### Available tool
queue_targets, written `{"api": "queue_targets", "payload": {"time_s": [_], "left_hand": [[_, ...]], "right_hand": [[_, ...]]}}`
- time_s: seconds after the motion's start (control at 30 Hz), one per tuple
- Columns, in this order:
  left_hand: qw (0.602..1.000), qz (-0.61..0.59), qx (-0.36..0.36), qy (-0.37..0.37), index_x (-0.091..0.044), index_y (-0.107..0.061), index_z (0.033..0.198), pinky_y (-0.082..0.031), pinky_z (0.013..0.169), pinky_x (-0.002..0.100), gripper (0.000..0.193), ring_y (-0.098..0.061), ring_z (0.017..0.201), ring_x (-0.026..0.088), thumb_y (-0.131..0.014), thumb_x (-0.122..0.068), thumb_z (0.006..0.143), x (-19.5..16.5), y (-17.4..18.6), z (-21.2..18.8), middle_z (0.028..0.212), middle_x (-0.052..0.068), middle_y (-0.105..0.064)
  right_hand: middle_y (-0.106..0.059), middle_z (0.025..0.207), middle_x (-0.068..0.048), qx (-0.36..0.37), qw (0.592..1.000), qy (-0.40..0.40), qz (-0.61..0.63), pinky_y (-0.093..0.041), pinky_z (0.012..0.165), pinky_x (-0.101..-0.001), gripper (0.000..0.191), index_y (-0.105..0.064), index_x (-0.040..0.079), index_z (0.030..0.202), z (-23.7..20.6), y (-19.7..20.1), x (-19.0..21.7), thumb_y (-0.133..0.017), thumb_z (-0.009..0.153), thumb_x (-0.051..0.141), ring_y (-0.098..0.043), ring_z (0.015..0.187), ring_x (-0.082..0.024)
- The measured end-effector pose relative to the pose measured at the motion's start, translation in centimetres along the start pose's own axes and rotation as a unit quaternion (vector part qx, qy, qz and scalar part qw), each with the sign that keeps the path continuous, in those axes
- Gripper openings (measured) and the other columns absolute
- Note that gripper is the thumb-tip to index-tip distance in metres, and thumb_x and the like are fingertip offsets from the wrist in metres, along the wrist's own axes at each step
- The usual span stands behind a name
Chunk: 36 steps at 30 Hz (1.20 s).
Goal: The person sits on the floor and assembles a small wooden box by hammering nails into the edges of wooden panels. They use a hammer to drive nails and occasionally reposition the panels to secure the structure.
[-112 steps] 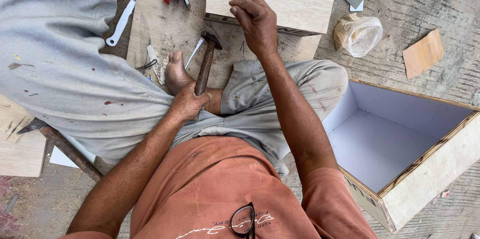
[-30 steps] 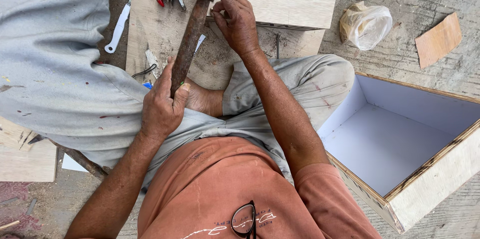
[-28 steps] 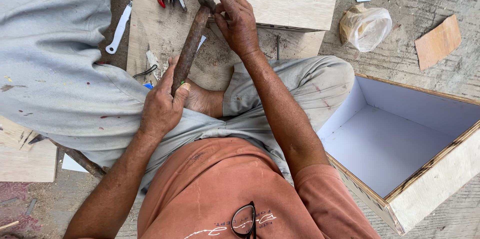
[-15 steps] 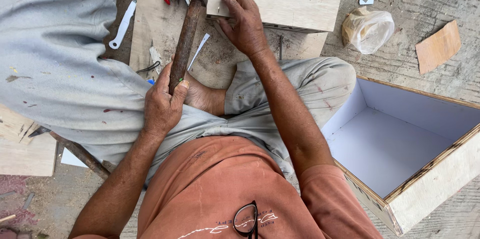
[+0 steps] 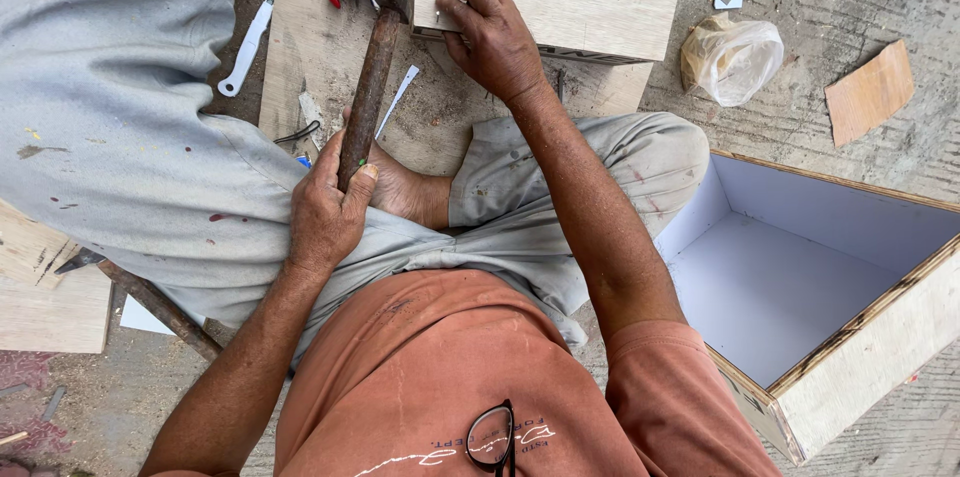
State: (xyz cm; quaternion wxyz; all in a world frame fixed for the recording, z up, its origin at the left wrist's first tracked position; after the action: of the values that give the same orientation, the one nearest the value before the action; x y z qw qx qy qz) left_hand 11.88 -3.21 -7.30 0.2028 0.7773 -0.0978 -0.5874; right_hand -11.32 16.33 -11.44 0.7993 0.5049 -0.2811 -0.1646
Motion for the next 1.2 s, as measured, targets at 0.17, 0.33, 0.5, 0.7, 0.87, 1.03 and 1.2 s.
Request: {"api": "queue_targets", "payload": {"time_s": [0.17,0.33,0.5,0.7,0.87,1.03,1.2], "left_hand": [[0.999,0.031,-0.014,-0.036,0.006,-0.047,0.15,-0.05,0.107,0.046,0.063,-0.064,0.127,0.039,-0.065,-0.03,0.102,-0.1,-0.1,-0.1,0.135,0.03,-0.063],[0.998,0.031,-0.02,-0.059,0.007,-0.045,0.15,-0.047,0.113,0.047,0.068,-0.058,0.135,0.04,-0.067,-0.034,0.1,-0.3,-0.3,-0.6,0.141,0.031,-0.059],[0.998,-0.024,0.035,-0.056,0.006,-0.043,0.147,-0.043,0.116,0.048,0.064,-0.049,0.144,0.042,-0.064,-0.036,0.104,-1.1,-1.1,0.1,0.152,0.033,-0.048],[0.996,-0.029,0.027,-0.086,0.005,-0.032,0.16,-0.037,0.122,0.045,0.073,-0.042,0.151,0.042,-0.053,-0.043,0.11,-3.2,-0.5,1.0,0.162,0.031,-0.041],[0.996,-0.019,0.053,-0.066,0.004,-0.034,0.159,-0.036,0.123,0.043,0.07,-0.042,0.152,0.039,-0.05,-0.044,0.11,-4.0,-0.2,1.8,0.162,0.029,-0.043],[0.996,-0.031,0.065,-0.058,0.007,-0.035,0.158,-0.039,0.12,0.042,0.07,-0.047,0.147,0.038,-0.05,-0.041,0.109,-4.0,0.2,1.5,0.158,0.03,-0.047],[0.993,-0.112,0.034,-0.001,0.001,-0.044,0.156,-0.052,0.074,0.034,0.066,-0.06,0.082,0.028,-0.052,-0.039,0.105,-2.8,1.6,-0.8,0.106,0.02,-0.062]], "right_hand": [[-0.06,0.129,-0.001,0.057,0.998,0.004,-0.017,-0.046,0.111,-0.0392,0.046,-0.07,0.016,0.129,0.5,0.3,-1.1,-0.089,0.087,0.017,-0.057,0.122,-0.022],[-0.034,0.158,-0.022,0.132,0.988,-0.029,-0.078,-0.013,0.124,-0.0478,0.109,-0.038,0.01,0.159,1.0,-1.4,-2.3,-0.09,0.076,0.058,-0.025,0.149,-0.037],[-0.008,0.175,-0.013,0.099,0.985,-0.032,-0.137,-0.003,0.135,-0.044,0.131,-0.013,0.013,0.17,0.9,-3.1,-2.2,-0.081,0.08,0.08,-0.007,0.162,-0.028],[-0.008,0.176,-0.013,0.129,0.979,-0.055,-0.148,-0.004,0.135,-0.0439,0.126,-0.016,0.01,0.17,0.4,-4.0,-2.3,-0.083,0.08,0.068,-0.007,0.162,-0.029],[-0.009,0.176,-0.014,0.108,0.983,-0.047,-0.141,-0.005,0.136,-0.044,0.123,-0.017,0.009,0.17,0.4,-4.0,-2.3,-0.082,0.082,0.066,-0.008,0.162,-0.028],[-0.01,0.175,-0.015,0.118,0.984,-0.046,-0.125,-0.005,0.135,-0.0454,0.122,-0.018,0.009,0.169,0.1,-4.1,-2.4,-0.083,0.082,0.065,-0.008,0.162,-0.03],[-0.009,0.175,-0.016,0.131,0.982,-0.053,-0.129,-0.005,0.135,-0.046,0.123,-0.017,0.008,0.169,0.1,-4.4,-2.6,-0.083,0.082,0.063,-0.008,0.162,-0.03]]}}
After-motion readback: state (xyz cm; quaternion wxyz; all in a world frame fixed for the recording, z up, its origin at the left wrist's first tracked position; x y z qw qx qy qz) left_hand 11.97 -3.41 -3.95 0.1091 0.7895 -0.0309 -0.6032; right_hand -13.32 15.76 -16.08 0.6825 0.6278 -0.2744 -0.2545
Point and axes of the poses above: each hand's wrist, its own z-axis towards the middle knuckle, its own y-axis out of the back of the hand, x = y × z, the point moved 4 cm from there along z, towards the middle knuckle
